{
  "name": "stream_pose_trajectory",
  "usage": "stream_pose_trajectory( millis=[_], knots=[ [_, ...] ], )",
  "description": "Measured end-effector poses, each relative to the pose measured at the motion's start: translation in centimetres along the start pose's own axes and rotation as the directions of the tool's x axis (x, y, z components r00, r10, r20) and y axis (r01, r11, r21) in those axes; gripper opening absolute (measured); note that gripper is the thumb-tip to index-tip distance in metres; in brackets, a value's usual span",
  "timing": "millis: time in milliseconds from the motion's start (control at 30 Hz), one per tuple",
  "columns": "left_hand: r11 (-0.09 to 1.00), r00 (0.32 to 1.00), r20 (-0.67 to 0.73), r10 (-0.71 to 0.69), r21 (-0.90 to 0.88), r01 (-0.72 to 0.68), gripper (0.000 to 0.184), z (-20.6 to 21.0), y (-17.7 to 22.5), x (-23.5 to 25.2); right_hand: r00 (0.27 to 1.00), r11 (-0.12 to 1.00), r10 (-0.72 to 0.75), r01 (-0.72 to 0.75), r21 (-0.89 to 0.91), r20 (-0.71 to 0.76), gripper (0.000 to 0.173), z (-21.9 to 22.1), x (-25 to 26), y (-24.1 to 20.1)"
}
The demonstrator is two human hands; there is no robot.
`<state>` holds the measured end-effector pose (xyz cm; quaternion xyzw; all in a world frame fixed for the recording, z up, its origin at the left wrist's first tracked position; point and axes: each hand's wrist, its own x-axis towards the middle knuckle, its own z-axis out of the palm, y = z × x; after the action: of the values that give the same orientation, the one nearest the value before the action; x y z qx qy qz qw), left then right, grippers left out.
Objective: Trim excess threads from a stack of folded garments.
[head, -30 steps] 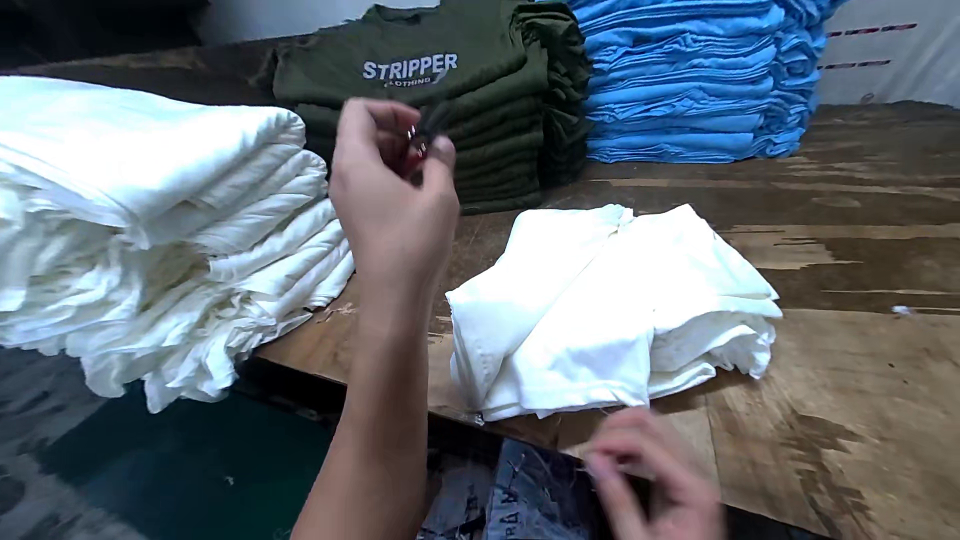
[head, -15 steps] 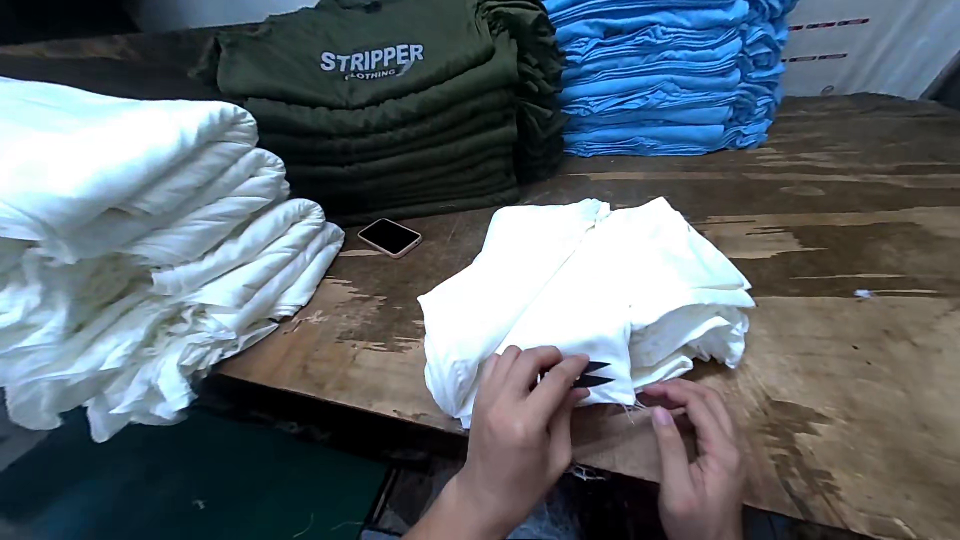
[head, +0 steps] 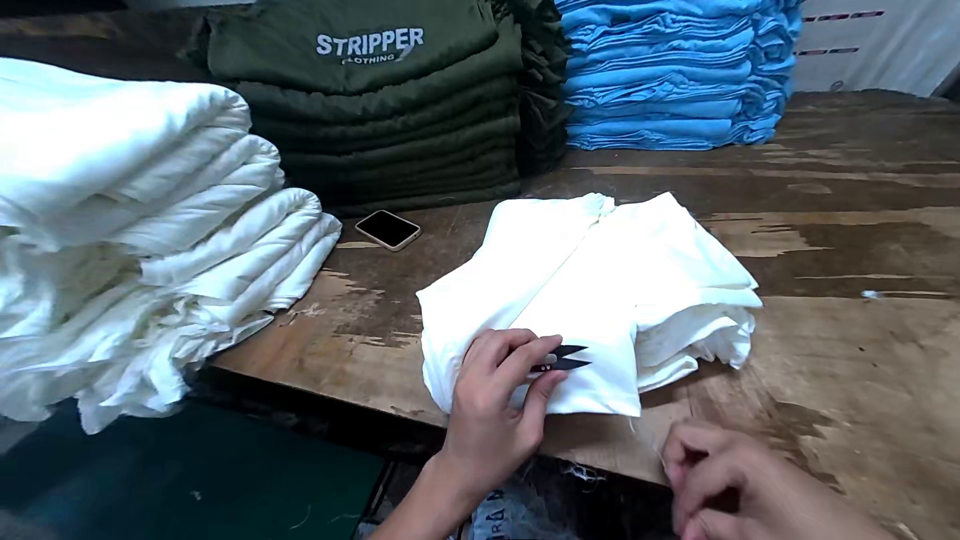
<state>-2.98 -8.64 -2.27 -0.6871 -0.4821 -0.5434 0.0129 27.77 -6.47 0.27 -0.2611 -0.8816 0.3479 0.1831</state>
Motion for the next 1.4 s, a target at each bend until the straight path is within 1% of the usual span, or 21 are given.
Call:
stream_pose_trajectory(
  millis=[33,67,100,133,167,200,233,300,333,400,467,567,600,667,767,867,900,967,1067,1167,1400],
  knots=[
    [1.0,1.0,0.008,0.003,0.015,-0.003,0.025,0.0,0.3,-0.1,0.996,0.996,0.069,-0.067,-0.051,0.055,0.024,-0.1,-0.1,-0.5],
    [0.999,1.0,0.018,0.01,0.033,-0.01,0.025,0.0,0.7,-0.2,0.991,0.987,0.13,-0.131,-0.089,-0.015,0.03,0.4,0.0,-1.0],
    [0.999,0.999,0.027,0.018,0.045,-0.019,0.026,0.1,1.2,-0.3,0.967,0.977,0.164,-0.186,-0.101,-0.192,0.036,1.4,0.4,-1.5],
    [0.998,0.999,0.03,0.029,0.053,-0.03,0.028,0.3,1.6,-0.4,0.899,0.967,0.171,-0.232,-0.108,-0.404,0.041,2.6,1.1,-1.8],
    [0.997,0.999,0.035,0.04,0.057,-0.042,0.03,0.6,2.1,-0.5,0.803,0.958,0.144,-0.26,-0.122,-0.578,0.047,3.8,2.1,-2.0],
    [0.997,0.998,0.045,0.051,0.063,-0.054,0.031,0.9,2.5,-0.5,0.724,0.954,0.111,-0.269,-0.131,-0.68,0.051,4.9,3.0,-2.0],
    [0.995,0.996,0.058,0.066,0.07,-0.07,0.03,1.3,2.8,-0.5,0.674,0.962,0.09,-0.248,-0.11,-0.733,0.046,5.8,3.6,-1.9],
    [0.988,0.991,0.077,0.112,0.101,-0.119,0.02,1.7,3.2,-0.5,0.615,0.986,0.11,-0.164,0.01,-0.781,0.019,7.2,4.3,-1.4],
    [0.982,0.987,0.082,0.137,0.123,-0.147,0.019,1.8,3.4,-0.5,0.607,0.988,0.141,-0.138,0.071,-0.782,0.015,7.6,4.3,-1.4],
    [0.967,0.98,0.087,0.177,0.167,-0.19,0.018,1.6,3.8,-0.3,0.585,0.982,0.19,-0.109,0.155,-0.788,0.014,7.8,4.1,-1.5],
    [0.955,0.972,0.111,0.21,0.189,-0.228,0.019,1.6,4.3,-0.3,0.532,0.982,0.189,-0.09,0.168,-0.825,0.015,8.0,3.9,-1.6],
    [0.941,0.956,0.153,0.249,0.194,-0.277,0.022,2.5,4.7,-0.2,0.455,0.998,0.036,-0.057,0.012,-0.89,0.012,8.3,4.2,-1.4],
    [0.939,0.954,0.154,0.257,0.194,-0.284,0.021,2.8,4.7,-0.1,0.453,0.996,-0.046,-0.052,-0.077,-0.89,0.011,8.3,4.3,-1.2],
    [0.941,0.956,0.139,0.258,0.189,-0.281,0.02,3.1,4.6,0.0,0.504,0.972,-0.183,-0.038,-0.234,-0.844,0.012,8.3,4.3,-0.8],
    [0.967,0.978,0.088,0.191,0.156,-0.203,0.018,2.9,4.0,-0.2,0.565,0.916,-0.305,-0.047,-0.399,-0.767,0.018,8.1,4.0,-0.3],
    [0.982,0.992,0.047,0.12,0.142,-0.125,0.018,2.1,2.8,-0.3,0.529,0.804,-0.396,-0.195,-0.562,-0.75,0.035,8.2,4.5,0.0],
    [0.982,0.992,0.044,0.117,0.141,-0.123,0.017,1.9,2.4,-0.4,0.521,0.776,-0.416,-0.224,-0.589,-0.746,0.03,8.2,4.8,0.1],
    [0.982,0.991,0.048,0.127,0.132,-0.133,0.017,1.5,2.0,-0.8,0.513,0.788,-0.41,-0.217,-0.576,-0.754,0.014,8.1,5.1,0.1],
    [0.98,0.985,0.059,0.16,0.109,-0.165,0.018,1.1,2.0,-1.0,0.509,0.916,-0.294,-0.091,-0.39,-0.809,0.019,7.9,5.2,0.1],
    [0.976,0.979,0.079,0.187,0.096,-0.194,0.018,1.4,2.1,-1.2,0.496,0.964,-0.238,0.018,-0.264,-0.835,0.017,8.1,5.4,0.0],
    [0.973,0.977,0.083,0.199,0.104,-0.207,0.018,1.8,1.9,-1.1,0.481,0.92,-0.345,0.003,-0.392,-0.806,0.025,8.6,4.8,-0.2]
  ],
)
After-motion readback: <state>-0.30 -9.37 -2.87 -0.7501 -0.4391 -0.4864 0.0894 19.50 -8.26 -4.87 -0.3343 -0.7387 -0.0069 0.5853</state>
